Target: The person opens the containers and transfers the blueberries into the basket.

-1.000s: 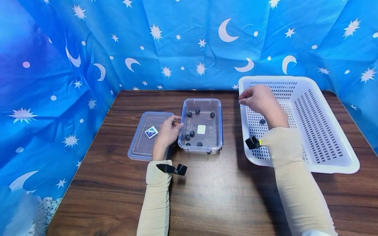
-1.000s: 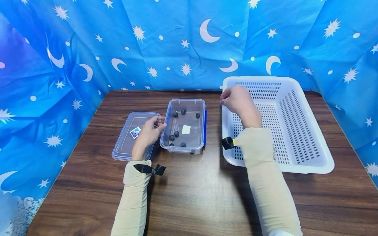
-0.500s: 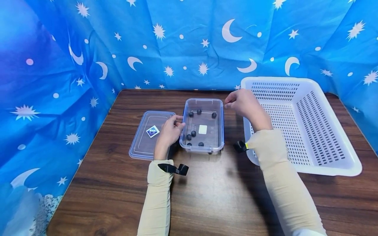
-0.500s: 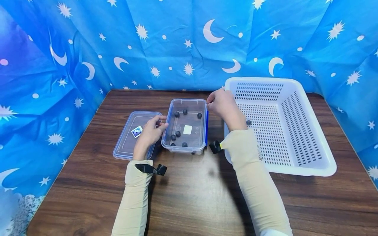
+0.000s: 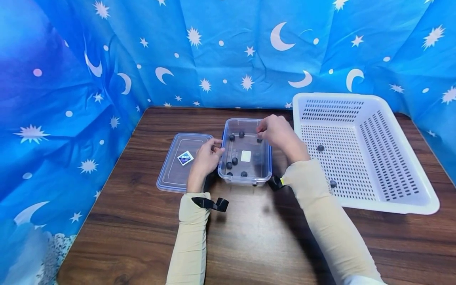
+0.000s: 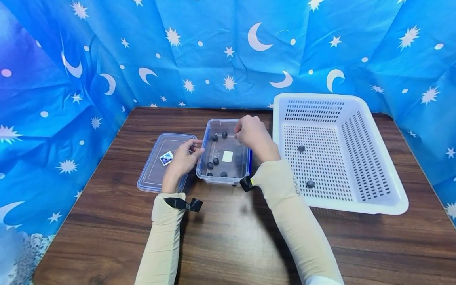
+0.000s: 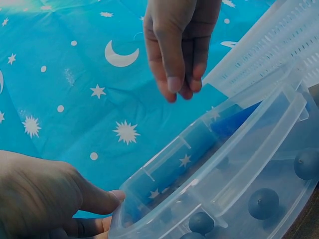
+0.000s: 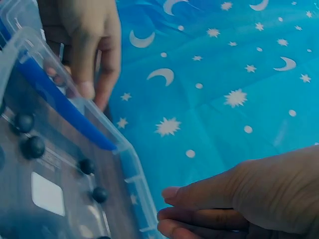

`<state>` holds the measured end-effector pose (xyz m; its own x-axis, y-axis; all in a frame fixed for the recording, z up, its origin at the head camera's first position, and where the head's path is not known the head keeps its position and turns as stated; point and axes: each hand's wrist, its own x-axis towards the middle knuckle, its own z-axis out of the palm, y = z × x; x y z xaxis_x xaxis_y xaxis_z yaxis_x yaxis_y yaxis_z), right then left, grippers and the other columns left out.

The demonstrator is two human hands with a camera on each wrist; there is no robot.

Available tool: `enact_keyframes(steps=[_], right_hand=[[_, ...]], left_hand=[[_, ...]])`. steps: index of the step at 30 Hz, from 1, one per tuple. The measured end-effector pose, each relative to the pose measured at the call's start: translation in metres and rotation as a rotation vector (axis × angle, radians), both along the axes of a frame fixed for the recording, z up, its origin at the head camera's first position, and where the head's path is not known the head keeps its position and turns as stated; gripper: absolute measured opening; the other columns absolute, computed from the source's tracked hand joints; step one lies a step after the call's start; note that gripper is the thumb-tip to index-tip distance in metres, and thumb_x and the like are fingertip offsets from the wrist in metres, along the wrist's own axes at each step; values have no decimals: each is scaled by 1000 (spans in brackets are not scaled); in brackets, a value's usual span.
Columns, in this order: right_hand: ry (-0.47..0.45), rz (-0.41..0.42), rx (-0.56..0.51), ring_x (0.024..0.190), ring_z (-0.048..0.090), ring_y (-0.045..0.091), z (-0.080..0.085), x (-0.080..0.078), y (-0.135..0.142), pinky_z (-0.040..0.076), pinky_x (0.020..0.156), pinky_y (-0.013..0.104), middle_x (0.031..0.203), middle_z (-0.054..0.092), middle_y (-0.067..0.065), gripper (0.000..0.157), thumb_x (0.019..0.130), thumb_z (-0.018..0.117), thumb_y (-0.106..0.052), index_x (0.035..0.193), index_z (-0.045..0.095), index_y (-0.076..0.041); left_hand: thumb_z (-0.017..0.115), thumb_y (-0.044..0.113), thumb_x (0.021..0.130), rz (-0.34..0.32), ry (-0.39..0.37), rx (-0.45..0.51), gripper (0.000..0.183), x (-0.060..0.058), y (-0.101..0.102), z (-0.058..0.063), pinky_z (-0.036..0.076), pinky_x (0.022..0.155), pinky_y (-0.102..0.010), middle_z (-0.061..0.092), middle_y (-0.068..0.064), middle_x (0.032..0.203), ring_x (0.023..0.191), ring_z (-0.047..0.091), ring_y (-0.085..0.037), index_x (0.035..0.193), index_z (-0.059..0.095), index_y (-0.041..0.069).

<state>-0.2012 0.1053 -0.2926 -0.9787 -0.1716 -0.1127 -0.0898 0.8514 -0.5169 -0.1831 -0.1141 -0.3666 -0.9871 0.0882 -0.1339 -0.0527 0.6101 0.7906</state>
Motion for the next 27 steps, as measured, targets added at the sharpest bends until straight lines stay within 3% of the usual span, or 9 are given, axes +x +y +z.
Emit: enact_keyframes(steps=[8,18,27], right_hand=[[-74,17,6,98,59,25,-11,4,-27,49,85,40,107,69,9,18,93,61,-14,105,72,-7],[-89,75,2,76,56,20,-39,6,-47,47,70,32,91,69,6,14,91,61,-11,95,74,-6],[-106,113,44,81,54,21,-59,2,-56,45,72,32,88,66,4,6,88,66,-12,86,71,-8]], left_hand=[[53,21,99,10,0,11,31,0,0,0,51,67,-31,59,-7,96,76,63,-21,128,56,13],[54,21,98,-3,10,9,31,-1,0,-2,50,68,-31,62,-8,96,74,64,-20,128,57,12],[54,19,98,0,12,17,32,-2,1,-2,51,70,-32,63,-9,96,75,64,-20,128,57,10]])
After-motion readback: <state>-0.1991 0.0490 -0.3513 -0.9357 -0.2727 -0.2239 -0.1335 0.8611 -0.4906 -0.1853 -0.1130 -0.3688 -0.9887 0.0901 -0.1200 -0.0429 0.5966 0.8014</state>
